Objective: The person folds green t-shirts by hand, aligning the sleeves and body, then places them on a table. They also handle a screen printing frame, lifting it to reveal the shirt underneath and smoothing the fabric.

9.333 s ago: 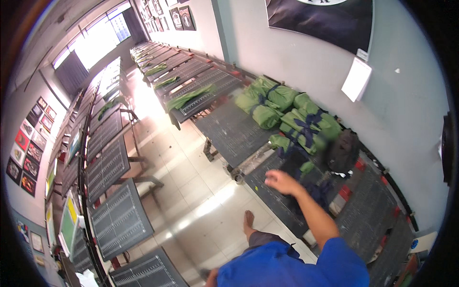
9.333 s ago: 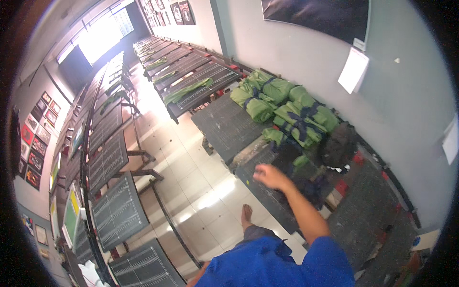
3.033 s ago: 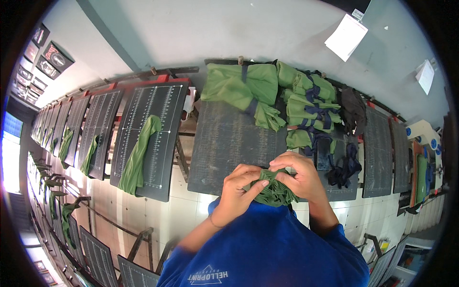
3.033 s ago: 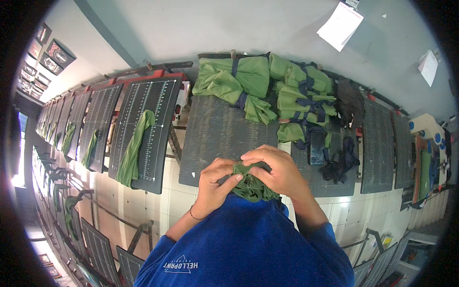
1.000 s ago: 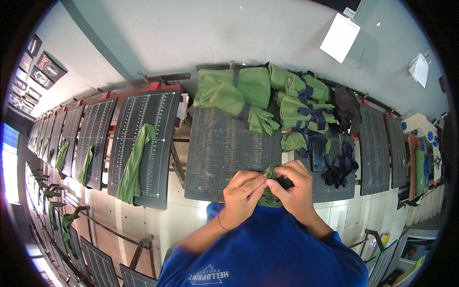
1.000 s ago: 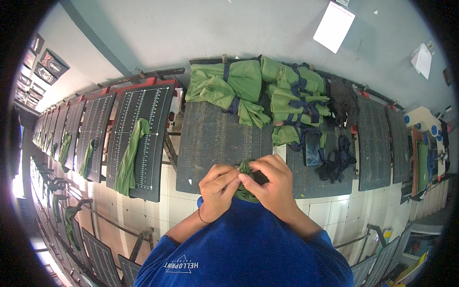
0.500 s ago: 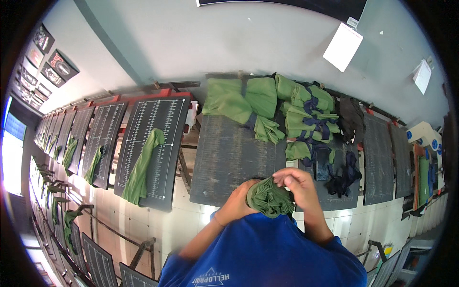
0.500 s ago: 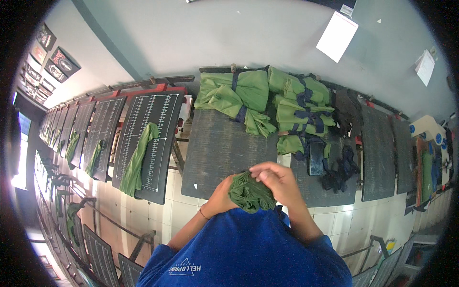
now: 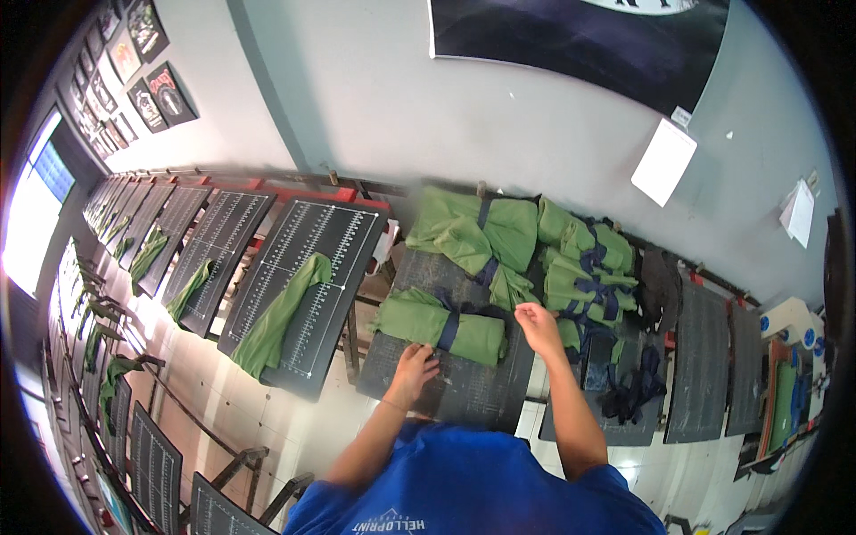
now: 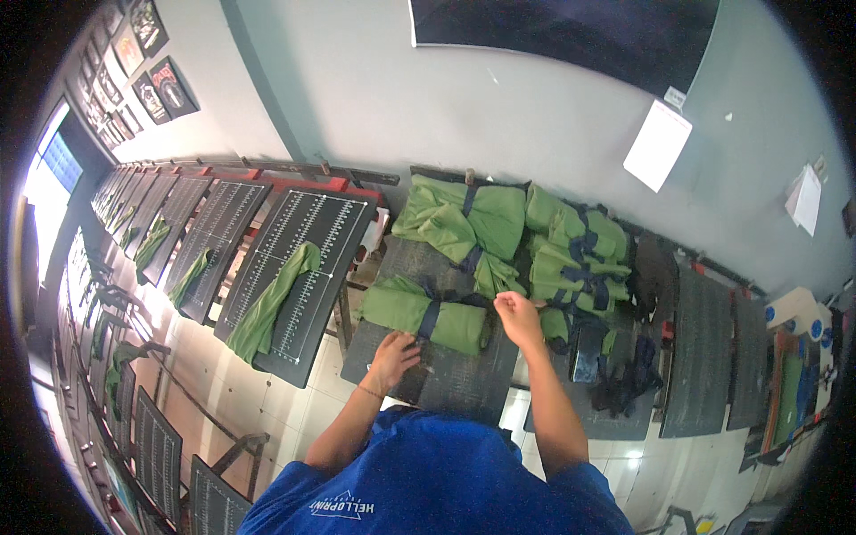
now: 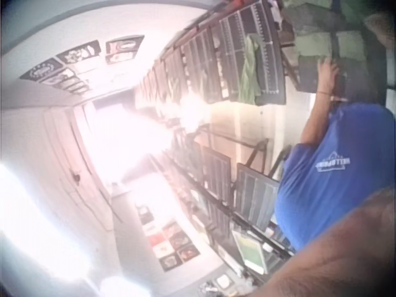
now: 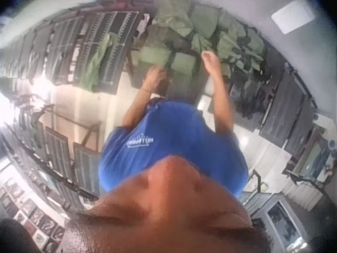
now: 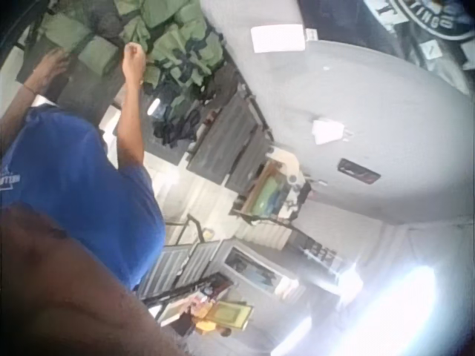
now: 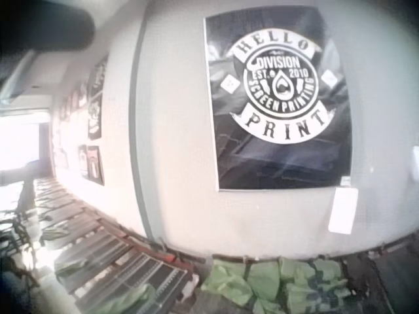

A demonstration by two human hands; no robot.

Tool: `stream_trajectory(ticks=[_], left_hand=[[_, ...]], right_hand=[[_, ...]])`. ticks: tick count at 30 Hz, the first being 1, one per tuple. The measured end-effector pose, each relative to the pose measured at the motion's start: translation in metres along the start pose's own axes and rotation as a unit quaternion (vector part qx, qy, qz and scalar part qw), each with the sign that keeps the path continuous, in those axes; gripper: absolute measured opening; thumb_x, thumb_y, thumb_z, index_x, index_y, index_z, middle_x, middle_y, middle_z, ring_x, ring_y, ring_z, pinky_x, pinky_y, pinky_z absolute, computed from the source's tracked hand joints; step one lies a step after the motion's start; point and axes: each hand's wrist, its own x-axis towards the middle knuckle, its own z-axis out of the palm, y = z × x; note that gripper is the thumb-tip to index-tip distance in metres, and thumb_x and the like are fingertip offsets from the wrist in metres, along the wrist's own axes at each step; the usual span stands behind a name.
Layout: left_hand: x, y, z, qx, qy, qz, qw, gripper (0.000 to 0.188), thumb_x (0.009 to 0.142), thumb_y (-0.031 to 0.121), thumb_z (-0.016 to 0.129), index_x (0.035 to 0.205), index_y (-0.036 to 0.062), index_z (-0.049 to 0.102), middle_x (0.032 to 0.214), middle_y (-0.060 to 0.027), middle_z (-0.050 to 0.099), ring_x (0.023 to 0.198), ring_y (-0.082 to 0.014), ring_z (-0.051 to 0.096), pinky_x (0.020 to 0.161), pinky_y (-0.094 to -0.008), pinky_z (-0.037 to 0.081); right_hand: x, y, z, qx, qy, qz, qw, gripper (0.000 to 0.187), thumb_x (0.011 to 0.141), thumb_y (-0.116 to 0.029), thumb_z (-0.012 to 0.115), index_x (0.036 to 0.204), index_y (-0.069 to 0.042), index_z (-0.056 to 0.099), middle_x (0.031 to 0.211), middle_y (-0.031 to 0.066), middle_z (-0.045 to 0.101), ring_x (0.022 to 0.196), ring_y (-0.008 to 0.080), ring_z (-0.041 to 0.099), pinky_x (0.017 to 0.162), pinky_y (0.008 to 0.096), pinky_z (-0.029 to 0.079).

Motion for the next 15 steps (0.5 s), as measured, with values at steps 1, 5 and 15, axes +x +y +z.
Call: stream_trajectory(ticks=[1, 5, 15], left_hand=[[-0.001, -0.005, -0.006, 0.030, -0.019, 0.013, 0.999, 0.058, 0.097, 0.030, 0.058, 0.142, 0.0037, 0.033, 0.135, -0.0148, 0.049, 0.116, -0.0304, 0.054, 0.096, -0.0445, 0.048], [-0.009, -0.011, -0.020, -0.006, -0.086, -0.026, 0.996, 0.048, 0.098, 0.026, 0.056, 0.137, 0.0032, 0.041, 0.131, -0.0163, 0.054, 0.110, -0.0285, 0.058, 0.092, -0.0392, 0.051], [0.013, -0.027, -0.037, -0.103, -0.077, -0.055, 0.990, 0.055, 0.094, 0.027, 0.064, 0.135, 0.0049, 0.034, 0.134, -0.0161, 0.048, 0.110, -0.0288, 0.057, 0.093, -0.0396, 0.050]], right_hand=[[0.015, -0.002, 0.009, -0.093, 0.018, -0.016, 0.995, 0.037, 0.091, -0.030, 0.064, 0.116, -0.004, 0.061, 0.108, 0.0116, 0.065, 0.100, 0.0256, 0.061, 0.086, 0.0402, 0.048], [0.068, -0.017, 0.035, -0.366, 0.064, -0.097, 0.923, 0.057, 0.086, -0.037, 0.070, 0.130, -0.006, 0.050, 0.128, 0.0165, 0.054, 0.116, 0.0353, 0.054, 0.093, 0.0509, 0.045], [0.087, -0.061, 0.018, -0.176, 0.076, -0.045, 0.980, 0.051, 0.074, -0.031, 0.067, 0.115, -0.001, 0.060, 0.105, 0.0236, 0.067, 0.093, 0.0445, 0.063, 0.081, 0.0475, 0.049]])
